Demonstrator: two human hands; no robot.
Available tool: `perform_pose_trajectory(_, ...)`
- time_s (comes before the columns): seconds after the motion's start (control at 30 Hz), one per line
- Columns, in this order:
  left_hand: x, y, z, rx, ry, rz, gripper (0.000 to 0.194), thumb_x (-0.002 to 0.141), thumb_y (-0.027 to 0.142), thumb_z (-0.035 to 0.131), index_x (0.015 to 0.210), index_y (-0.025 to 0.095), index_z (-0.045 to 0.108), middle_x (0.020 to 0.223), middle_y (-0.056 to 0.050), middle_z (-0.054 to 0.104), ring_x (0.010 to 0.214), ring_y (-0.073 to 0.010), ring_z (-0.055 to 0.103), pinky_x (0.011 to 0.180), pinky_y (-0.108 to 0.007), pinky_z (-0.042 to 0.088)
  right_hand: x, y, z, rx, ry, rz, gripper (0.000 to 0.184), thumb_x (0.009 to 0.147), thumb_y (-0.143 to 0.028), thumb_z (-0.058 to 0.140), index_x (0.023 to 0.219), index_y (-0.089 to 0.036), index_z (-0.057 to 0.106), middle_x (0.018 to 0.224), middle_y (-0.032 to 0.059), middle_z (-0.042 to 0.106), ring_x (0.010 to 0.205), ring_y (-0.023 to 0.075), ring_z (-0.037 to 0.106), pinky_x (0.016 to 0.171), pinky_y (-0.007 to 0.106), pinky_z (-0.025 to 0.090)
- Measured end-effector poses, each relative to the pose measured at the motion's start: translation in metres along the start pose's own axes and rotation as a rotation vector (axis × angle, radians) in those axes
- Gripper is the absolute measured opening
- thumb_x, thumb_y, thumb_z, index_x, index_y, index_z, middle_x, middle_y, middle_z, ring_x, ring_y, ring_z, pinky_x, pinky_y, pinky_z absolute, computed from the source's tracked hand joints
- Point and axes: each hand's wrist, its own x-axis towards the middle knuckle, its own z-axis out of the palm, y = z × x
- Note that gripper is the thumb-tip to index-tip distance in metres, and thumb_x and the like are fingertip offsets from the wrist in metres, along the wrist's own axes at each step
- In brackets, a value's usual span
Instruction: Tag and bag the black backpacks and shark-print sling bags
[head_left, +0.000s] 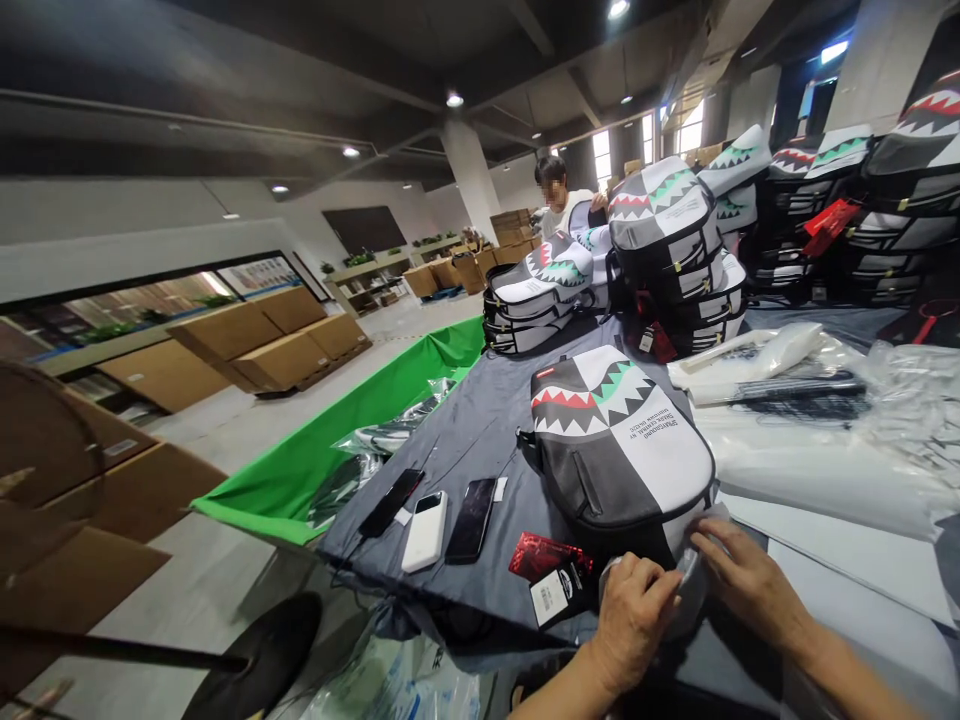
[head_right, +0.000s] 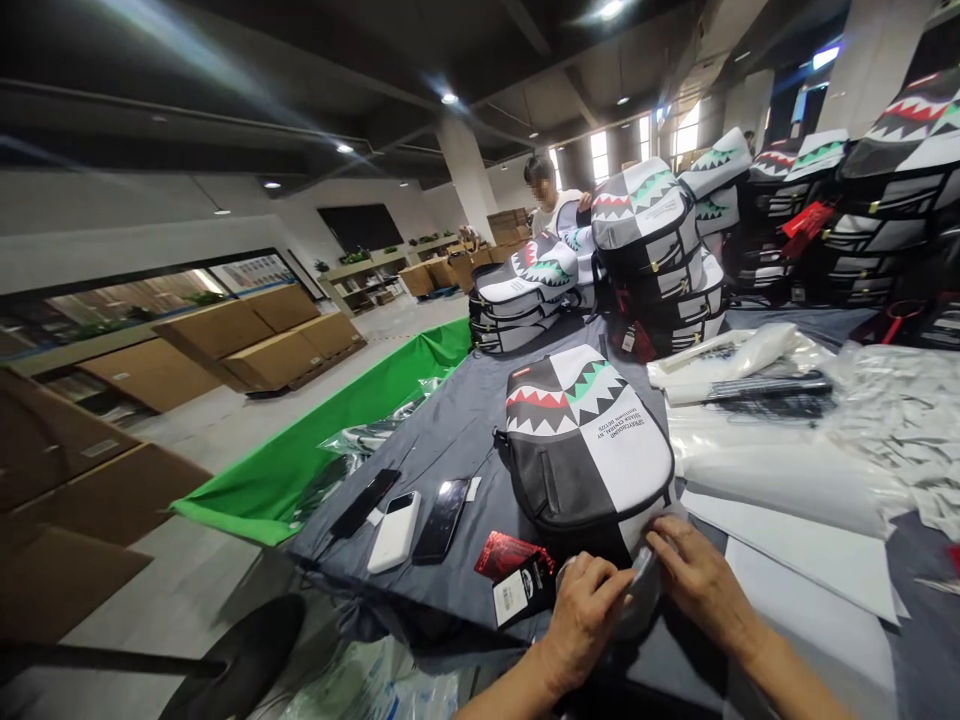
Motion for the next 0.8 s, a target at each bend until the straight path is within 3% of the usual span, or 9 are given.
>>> perform_pose_trajectory(0.17,-0.014,0.013,0.001,0.157,-0.005,0.001,0.019,0.089,0.020,0.073,0.108,0.023,0.069,0.081,0.002,0.066,0.083,-0.0152,0.059,0.086,-0.032,0.043,0.003,0.015,0.011,-0.024,0.001,-0.234,0.022,0.092,-0.009,0.047,0.097,-0.020,0.066,0.097,0.0094,0.072,0.096,0.0219,0.070,0.084,0.034,0.061)
perform_pose_trajectory(0.33,-0.025,0.027,0.011,0.211,0.138,-0.196,0.019,0.088,0.018,0.074,0.103,0.028,0.071,0.084,0.002,0.068,0.095,-0.0181,0.058,0.100,-0.039,0.038,0.016,0.031,0.006,0.098,-0.083,-0.364,0.019,0.094,-0.011,0.048,0.090,-0.023,0.062,0.087,0.0053,0.070,0.084,0.0187,0.067,0.080,0.032,0.058)
perform_pose_trajectory(0.43,-0.025,0.022,0.017,0.218,0.140,-0.139,0.012,0.087,0.026,0.077,0.097,0.029,0.072,0.083,0.003,0.067,0.097,-0.0189,0.058,0.110,-0.046,0.030,0.023,0.039,0.005,0.160,-0.153,-0.419,0.019,0.096,-0.012,0.047,0.087,-0.022,0.061,0.084,0.0050,0.068,0.075,0.0178,0.064,0.073,0.031,0.056)
perform_pose_trajectory(0.6,-0.028,0.000,0.024,0.174,0.132,0.006,0.007,0.089,0.030,0.074,0.094,0.027,0.072,0.077,0.003,0.066,0.087,-0.0156,0.058,0.104,-0.041,0.036,0.009,0.057,0.009,0.109,-0.187,-0.485,0.031,0.094,-0.007,0.046,0.098,-0.027,0.069,0.103,0.0076,0.073,0.098,0.0222,0.067,0.090,0.038,0.055)
perform_pose_trajectory(0.7,-0.029,-0.007,0.023,0.140,0.008,0.062,0.010,0.090,0.030,0.072,0.098,0.024,0.071,0.077,0.001,0.066,0.087,-0.0157,0.058,0.096,-0.035,0.041,-0.005,0.060,0.010,0.083,-0.253,-0.359,0.028,0.094,-0.012,0.051,0.102,-0.029,0.071,0.109,0.0062,0.074,0.106,0.0232,0.067,0.102,0.045,0.051)
perform_pose_trajectory(0.8,-0.027,-0.013,0.018,0.117,-0.099,0.114,0.010,0.094,0.032,0.068,0.098,0.023,0.069,0.077,0.000,0.065,0.081,-0.0146,0.058,0.084,-0.031,0.045,-0.007,0.056,0.012,0.128,-0.296,-0.289,0.023,0.097,-0.017,0.052,0.098,-0.026,0.072,0.101,0.0074,0.074,0.099,0.0219,0.069,0.098,0.043,0.055)
